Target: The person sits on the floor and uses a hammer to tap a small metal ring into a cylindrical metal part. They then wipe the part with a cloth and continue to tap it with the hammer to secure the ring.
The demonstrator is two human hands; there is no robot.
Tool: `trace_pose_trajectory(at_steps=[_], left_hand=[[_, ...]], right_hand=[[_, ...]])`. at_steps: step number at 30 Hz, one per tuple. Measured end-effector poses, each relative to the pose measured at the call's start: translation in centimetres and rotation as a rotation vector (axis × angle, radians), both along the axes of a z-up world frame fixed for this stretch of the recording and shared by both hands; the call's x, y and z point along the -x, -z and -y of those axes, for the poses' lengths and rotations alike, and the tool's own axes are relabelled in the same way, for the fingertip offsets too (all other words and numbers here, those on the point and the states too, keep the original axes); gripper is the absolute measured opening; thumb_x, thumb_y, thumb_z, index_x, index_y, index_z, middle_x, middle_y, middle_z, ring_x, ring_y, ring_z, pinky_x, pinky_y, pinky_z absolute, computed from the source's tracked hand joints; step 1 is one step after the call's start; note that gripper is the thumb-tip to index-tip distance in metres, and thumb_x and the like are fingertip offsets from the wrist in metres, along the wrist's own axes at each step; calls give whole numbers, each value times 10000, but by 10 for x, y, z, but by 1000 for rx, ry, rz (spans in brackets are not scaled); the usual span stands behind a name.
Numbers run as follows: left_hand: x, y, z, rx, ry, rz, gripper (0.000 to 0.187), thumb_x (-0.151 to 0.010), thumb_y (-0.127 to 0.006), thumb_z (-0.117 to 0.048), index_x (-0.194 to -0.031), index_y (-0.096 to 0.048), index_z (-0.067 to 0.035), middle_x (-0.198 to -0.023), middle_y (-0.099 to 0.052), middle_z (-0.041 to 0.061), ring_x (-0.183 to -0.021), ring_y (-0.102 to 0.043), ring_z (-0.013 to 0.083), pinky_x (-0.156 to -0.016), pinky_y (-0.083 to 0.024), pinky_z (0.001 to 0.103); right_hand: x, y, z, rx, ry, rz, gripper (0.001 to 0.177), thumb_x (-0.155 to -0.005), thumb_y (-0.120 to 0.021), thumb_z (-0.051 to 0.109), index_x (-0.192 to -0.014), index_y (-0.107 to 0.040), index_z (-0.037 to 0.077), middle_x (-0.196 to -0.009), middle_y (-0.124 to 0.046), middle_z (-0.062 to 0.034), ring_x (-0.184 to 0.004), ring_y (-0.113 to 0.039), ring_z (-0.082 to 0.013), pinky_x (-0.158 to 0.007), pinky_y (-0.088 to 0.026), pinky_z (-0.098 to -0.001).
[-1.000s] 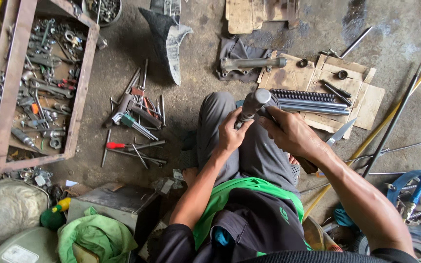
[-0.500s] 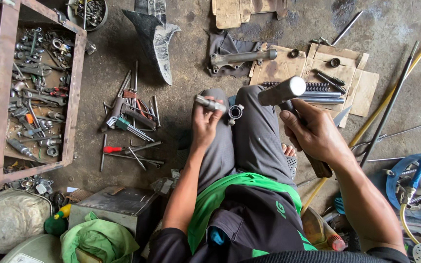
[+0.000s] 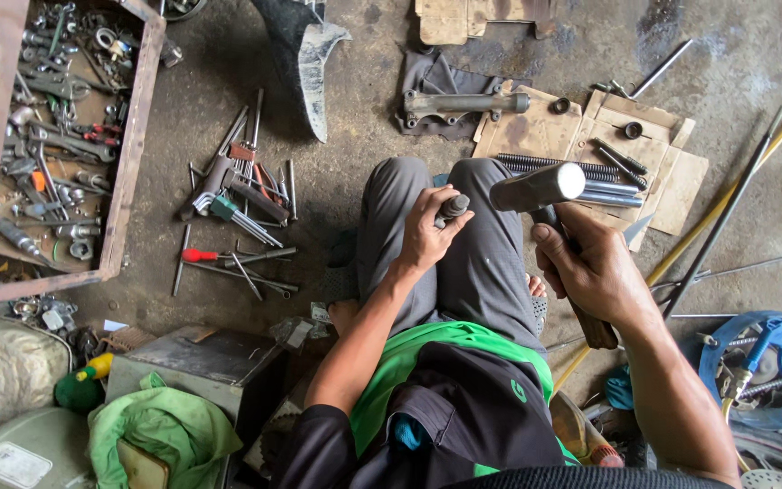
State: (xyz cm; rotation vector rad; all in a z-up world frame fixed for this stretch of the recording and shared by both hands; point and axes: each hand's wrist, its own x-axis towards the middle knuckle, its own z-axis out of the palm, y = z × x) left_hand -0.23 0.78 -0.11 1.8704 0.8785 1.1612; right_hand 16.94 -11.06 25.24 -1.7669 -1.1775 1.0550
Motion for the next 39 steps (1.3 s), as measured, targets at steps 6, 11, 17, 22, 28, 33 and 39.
trace_pose_trajectory(at_steps=[6,11,17,22,28,33,39], left_hand=[[1,-9,-1,-8,-4,6,344,-830,-871,-243,-1126,-707,-182,-1025,-675,26,-1071,-718,266,-904,-588,390],[2,-8,1,36,7,8,385,-814,-868,-183,-1158,-695,-205,-1019,-641,47,-1004,-714,295,-852,-589,416],[-6,-22,-2,40,-7,105,584,-770,-867,-273,-1249,-587,-91,-1114,-596,124,-1026,-682,319,-930,-567,418],[-24,6,-9,13,37,101,472,-766,-842,-390,-1096,-655,-111,-942,-612,72,-917,-686,283,-859,-561,395],[-40,32,-12,-106,-47,82,116,-789,-711,-236,-771,-617,-170,-632,-571,28,-600,-644,247,-616,-547,325],[-44,47,-14,-176,-88,83,187,-789,-737,-313,-761,-616,-174,-610,-545,20,-563,-620,238,-566,-537,323],[-43,25,-10,-225,-101,108,202,-816,-723,-264,-781,-586,-119,-627,-531,58,-563,-607,273,-581,-546,338]], right_hand=[[12,4,-9,-8,-73,54,313,-1048,-581,211,-754,-613,108,-385,-572,-54,-352,-577,-161,-474,-514,-281],[17,18,-14,26,-77,47,296,-1032,-594,211,-761,-609,92,-403,-575,-71,-360,-590,-168,-472,-516,-293],[28,23,-22,20,-85,136,254,-1003,-624,198,-771,-602,97,-412,-566,-51,-372,-583,-185,-454,-498,-301],[27,39,-23,-27,-115,214,210,-985,-671,187,-838,-592,60,-515,-621,-131,-463,-644,-265,-498,-523,-354],[21,45,-27,-33,-107,176,206,-976,-670,177,-812,-598,74,-492,-609,-96,-426,-610,-209,-465,-509,-323],[23,17,-33,-44,-108,140,241,-977,-625,170,-745,-626,102,-415,-583,-34,-352,-583,-170,-400,-491,-291],[26,5,-23,-230,-117,176,227,-986,-609,162,-762,-633,138,-413,-598,16,-318,-566,-166,-375,-471,-258]])
